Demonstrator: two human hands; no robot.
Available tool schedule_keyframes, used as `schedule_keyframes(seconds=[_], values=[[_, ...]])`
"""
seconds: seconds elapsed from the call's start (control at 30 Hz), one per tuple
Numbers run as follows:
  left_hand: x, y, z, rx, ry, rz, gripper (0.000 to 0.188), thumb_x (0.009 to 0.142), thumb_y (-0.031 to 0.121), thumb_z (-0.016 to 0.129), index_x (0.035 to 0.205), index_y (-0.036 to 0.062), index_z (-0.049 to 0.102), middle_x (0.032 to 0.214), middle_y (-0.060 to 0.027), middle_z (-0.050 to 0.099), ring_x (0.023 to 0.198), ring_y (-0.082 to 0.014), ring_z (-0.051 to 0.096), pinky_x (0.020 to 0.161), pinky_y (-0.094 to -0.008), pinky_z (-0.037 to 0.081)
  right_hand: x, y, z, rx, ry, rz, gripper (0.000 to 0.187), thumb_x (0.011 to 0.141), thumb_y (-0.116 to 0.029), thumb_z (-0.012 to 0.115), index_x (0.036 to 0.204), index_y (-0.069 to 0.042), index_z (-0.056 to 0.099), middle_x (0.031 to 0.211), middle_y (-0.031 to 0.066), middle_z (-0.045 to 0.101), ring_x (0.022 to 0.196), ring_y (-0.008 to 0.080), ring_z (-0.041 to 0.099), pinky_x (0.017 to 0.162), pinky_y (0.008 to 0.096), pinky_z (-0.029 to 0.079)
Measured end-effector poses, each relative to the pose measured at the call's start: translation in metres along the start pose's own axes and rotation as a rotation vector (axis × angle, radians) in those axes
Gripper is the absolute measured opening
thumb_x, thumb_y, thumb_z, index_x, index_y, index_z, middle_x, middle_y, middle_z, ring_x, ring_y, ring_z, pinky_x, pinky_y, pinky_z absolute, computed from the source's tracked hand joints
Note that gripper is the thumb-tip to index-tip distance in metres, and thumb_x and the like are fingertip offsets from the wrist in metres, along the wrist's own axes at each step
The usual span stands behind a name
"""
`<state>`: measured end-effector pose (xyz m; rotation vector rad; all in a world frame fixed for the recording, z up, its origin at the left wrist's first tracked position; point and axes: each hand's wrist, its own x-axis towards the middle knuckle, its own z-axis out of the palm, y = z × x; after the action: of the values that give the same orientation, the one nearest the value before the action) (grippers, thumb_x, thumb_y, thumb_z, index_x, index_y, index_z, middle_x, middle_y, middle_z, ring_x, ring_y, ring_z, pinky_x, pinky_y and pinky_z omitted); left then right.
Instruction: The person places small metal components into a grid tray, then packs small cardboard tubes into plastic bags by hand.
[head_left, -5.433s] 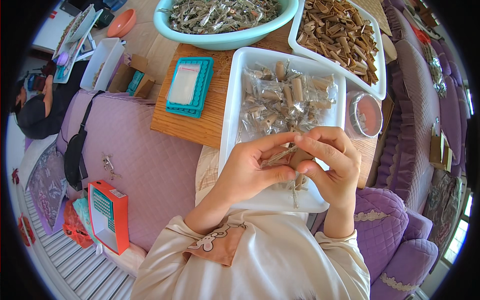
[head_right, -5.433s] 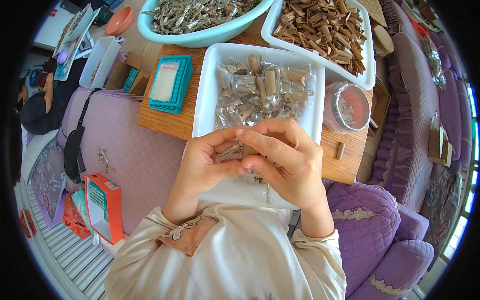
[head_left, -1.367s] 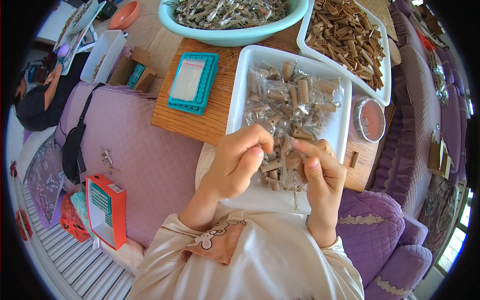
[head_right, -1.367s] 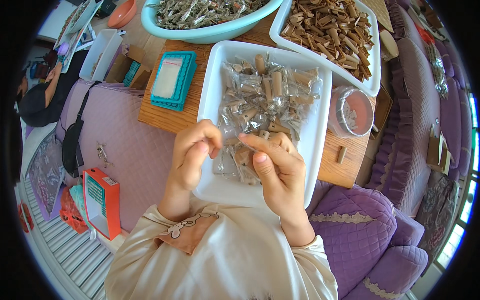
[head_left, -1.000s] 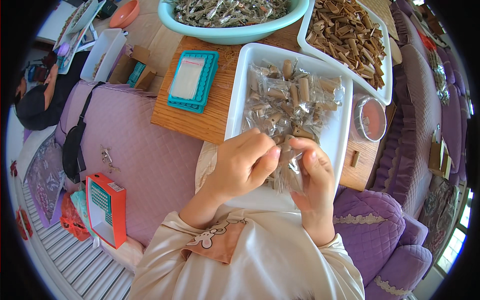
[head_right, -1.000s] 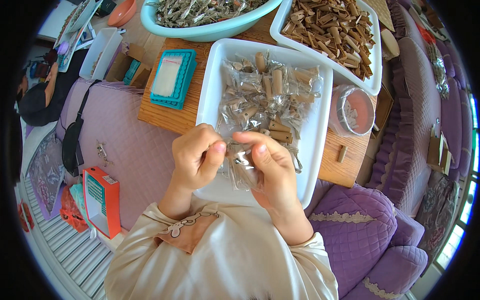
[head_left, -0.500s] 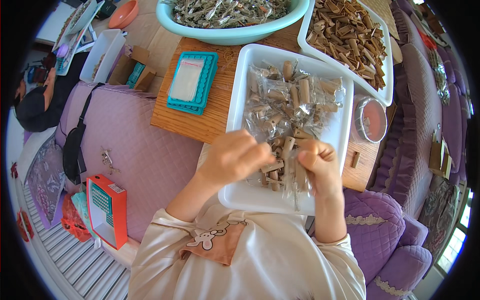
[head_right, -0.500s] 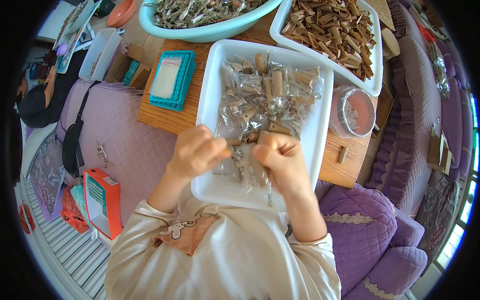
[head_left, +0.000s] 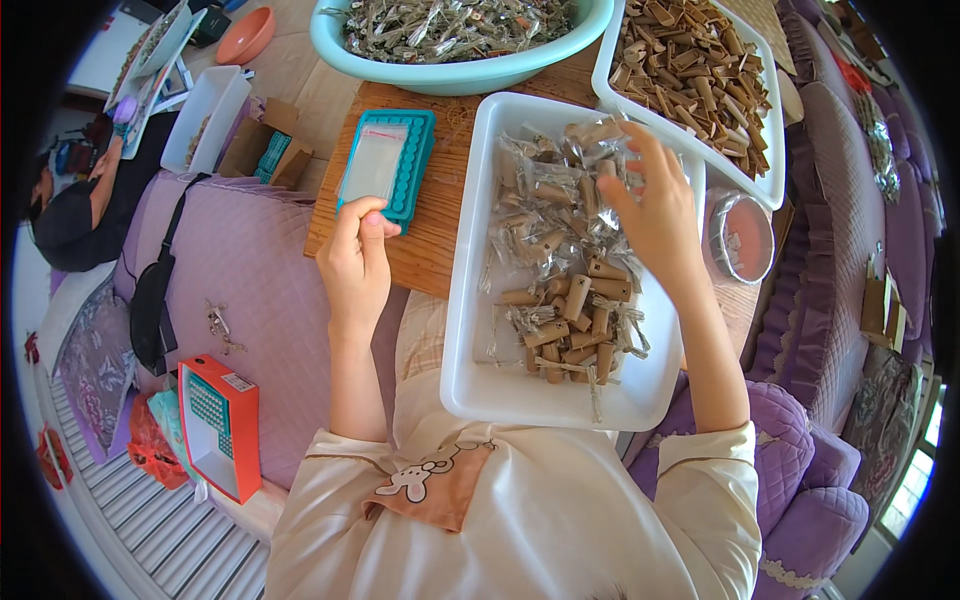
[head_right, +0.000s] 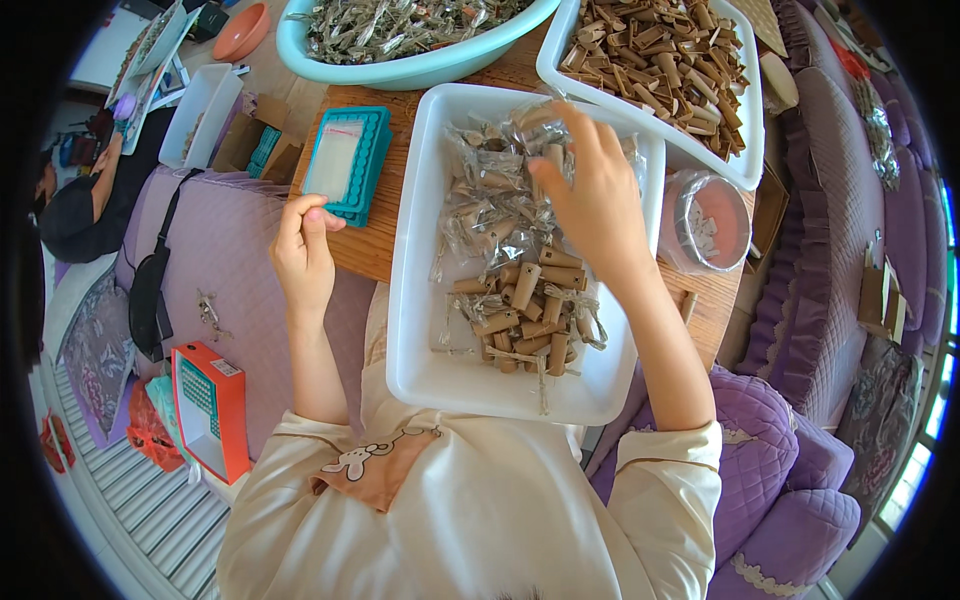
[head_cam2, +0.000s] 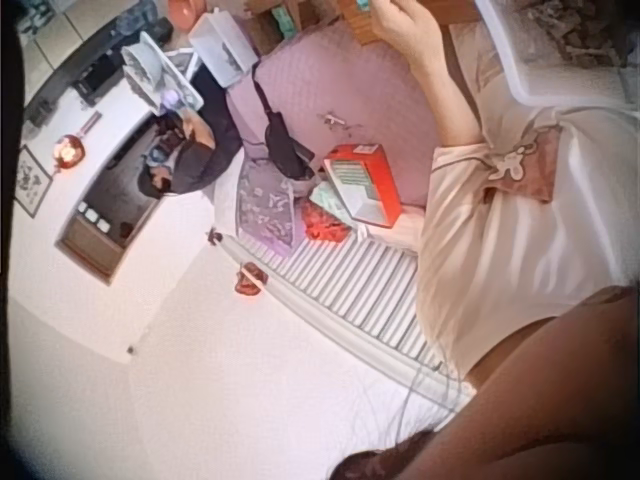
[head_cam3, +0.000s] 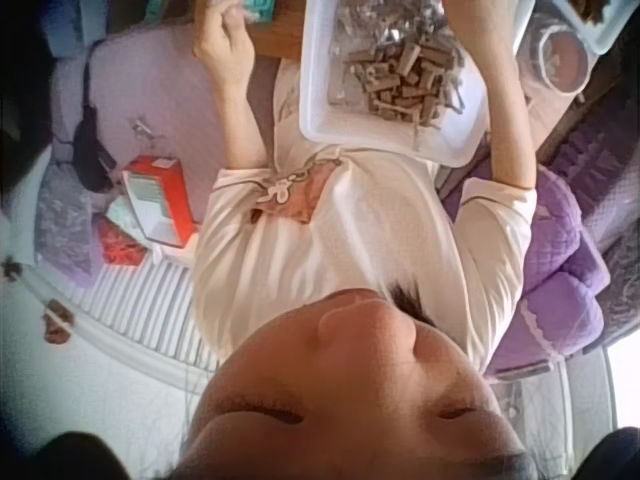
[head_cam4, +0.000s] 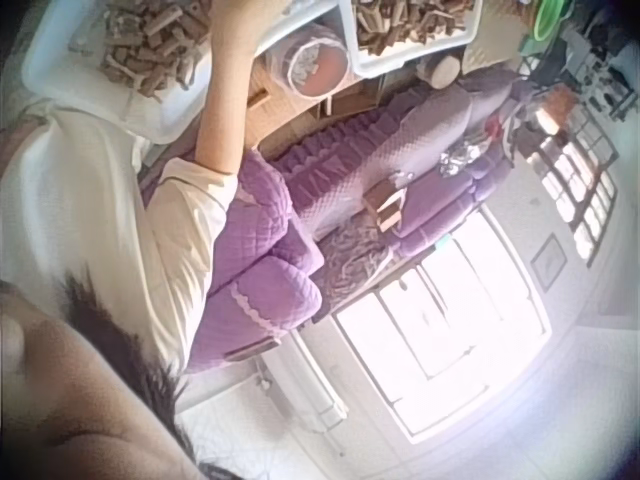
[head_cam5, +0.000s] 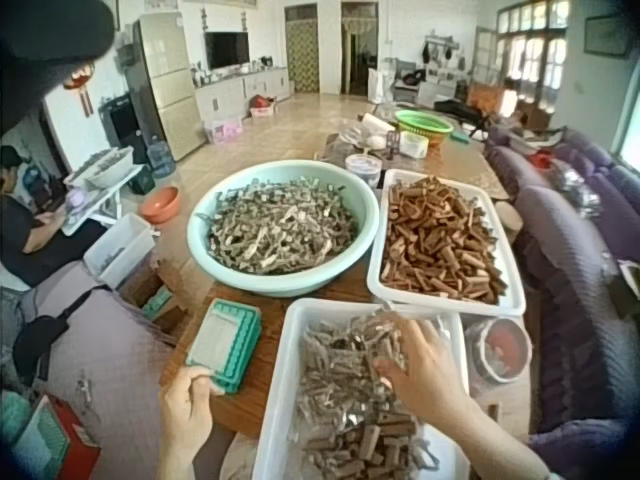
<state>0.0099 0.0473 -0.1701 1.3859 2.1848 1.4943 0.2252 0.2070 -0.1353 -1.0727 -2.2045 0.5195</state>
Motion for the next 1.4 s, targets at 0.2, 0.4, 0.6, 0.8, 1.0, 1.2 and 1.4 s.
schedule_keyframes(seconds=[0.2,0.4,0.6,0.8,1.0,1.2,1.4], values=[[0.0,-0.008,-0.001,-0.144,0.074,-0.074,0.013,0.086,0.009,0.045,0.09,-0.0019,0.052,0.08,-0.0089,0.058,0.071,-0.0139,0.058,0.066,-0.0249,0.047,-0.042,-0.003,-0.011,-0.138,-0.425,-0.406,0.02,0.066,-0.003,0.055,0.085,-0.007,0.057,0.085,0.0087,0.05,0.079,0.0219,0.052,0.068,0.0311,0.046],[-0.01,0.016,0.009,-0.509,-0.068,-0.15,0.008,0.082,0.002,0.051,0.089,-0.0009,0.052,0.08,-0.0067,0.057,0.07,-0.0102,0.056,0.064,-0.0212,0.046,-0.069,0.005,-0.004,-0.251,-0.65,-0.517,0.016,0.066,-0.006,0.055,0.082,-0.008,0.056,0.089,0.0064,0.051,0.089,0.0224,0.05,0.077,0.0313,0.042],[-0.022,0.054,0.006,-0.406,-0.604,-0.03,0.026,0.077,0.018,0.061,0.099,0.0041,0.056,0.08,-0.0071,0.057,0.058,-0.0082,0.053,0.047,-0.0201,0.042,-0.06,-0.012,-0.028,-0.016,-0.67,-0.436,0.024,0.064,-0.005,0.059,0.088,-0.005,0.054,0.09,0.0081,0.052,0.088,0.0251,0.051,0.077,0.0324,0.042],[-0.032,0.077,0.015,-0.375,-0.799,0.065,0.031,0.071,0.015,0.065,0.099,0.0053,0.056,0.083,-0.0071,0.057,0.061,-0.0134,0.056,0.052,-0.0236,0.047,-0.056,-0.034,-0.053,0.239,-0.672,-0.291,0.036,0.06,0.0,0.063,0.095,-0.003,0.053,0.092,0.0105,0.054,0.086,0.0291,0.054,0.071,0.0341,0.045],[-0.032,0.078,0.016,-0.485,-0.836,-0.008,0.024,0.068,0.013,0.069,0.087,0.0017,0.059,0.072,-0.005,0.058,0.062,-0.0137,0.059,0.054,-0.0211,0.048,-0.057,-0.042,-0.06,0.326,-0.625,-0.186,0.028,0.069,-0.005,0.061,0.096,-0.004,0.052,0.085,0.0114,0.056,0.074,0.0283,0.056,0.063,0.033,0.046],[-0.039,0.084,0.015,-1.054,-0.691,-0.469,0.02,0.073,0.008,0.066,0.081,0.0015,0.049,0.069,-0.0059,0.057,0.071,-0.0173,0.062,0.053,-0.024,0.052,-0.066,-0.041,-0.052,0.368,-0.45,0.037,0.025,0.074,-0.007,0.06,0.097,-0.002,0.051,0.084,0.0133,0.059,0.068,0.0261,0.058,0.059,0.0311,0.046],[-0.042,0.085,0.018,-1.131,-0.566,-0.417,0.023,0.074,0.017,0.065,0.078,0.002,0.047,0.064,-0.0042,0.053,0.065,-0.0181,0.063,0.051,-0.0262,0.053,-0.068,-0.046,-0.048,0.371,-0.453,0.071,0.023,0.075,-0.009,0.06,0.094,-0.002,0.051,0.078,0.0138,0.06,0.064,0.0255,0.059,0.056,0.0308,0.045]])
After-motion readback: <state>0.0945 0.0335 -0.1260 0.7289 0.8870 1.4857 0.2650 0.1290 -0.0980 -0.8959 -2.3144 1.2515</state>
